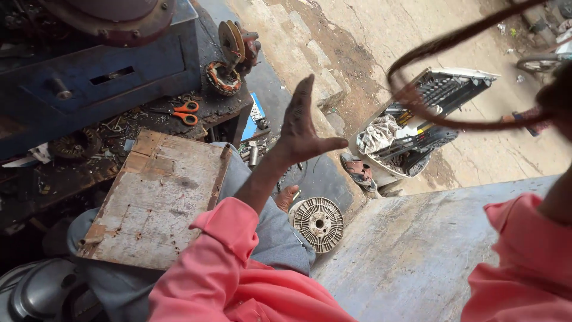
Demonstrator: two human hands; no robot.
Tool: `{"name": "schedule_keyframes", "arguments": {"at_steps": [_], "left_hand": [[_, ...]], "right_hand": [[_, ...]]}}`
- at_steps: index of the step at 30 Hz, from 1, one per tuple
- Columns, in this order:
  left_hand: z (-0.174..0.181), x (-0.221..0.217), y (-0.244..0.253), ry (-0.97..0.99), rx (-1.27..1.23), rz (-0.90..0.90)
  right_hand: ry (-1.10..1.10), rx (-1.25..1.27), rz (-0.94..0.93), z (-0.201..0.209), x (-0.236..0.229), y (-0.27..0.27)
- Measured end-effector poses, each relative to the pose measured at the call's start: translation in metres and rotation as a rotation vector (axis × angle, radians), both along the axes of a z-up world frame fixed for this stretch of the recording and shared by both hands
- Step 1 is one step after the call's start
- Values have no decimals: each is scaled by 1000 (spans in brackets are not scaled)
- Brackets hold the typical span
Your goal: The recorder is winding and preparing copper coils for a fan motor.
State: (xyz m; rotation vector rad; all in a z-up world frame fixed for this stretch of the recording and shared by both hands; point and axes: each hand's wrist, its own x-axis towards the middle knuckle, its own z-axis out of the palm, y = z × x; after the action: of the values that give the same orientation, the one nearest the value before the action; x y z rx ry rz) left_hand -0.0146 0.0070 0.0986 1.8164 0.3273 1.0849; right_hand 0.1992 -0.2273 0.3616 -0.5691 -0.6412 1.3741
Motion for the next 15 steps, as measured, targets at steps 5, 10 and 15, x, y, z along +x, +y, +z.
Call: {"name": "schedule_keyframes", "arguments": {"at_steps": [5,10,15], "left_hand": [[-17,12,-7,6,149,203],[-18,7,43,114,-456,-155],[101,-36,82,270,-475,-364]], "right_hand": [[52,37,92,-9,-49,3],[-16,-49,156,-19,-86,-8],[-81,-167,178,-95,-93,7]]}}
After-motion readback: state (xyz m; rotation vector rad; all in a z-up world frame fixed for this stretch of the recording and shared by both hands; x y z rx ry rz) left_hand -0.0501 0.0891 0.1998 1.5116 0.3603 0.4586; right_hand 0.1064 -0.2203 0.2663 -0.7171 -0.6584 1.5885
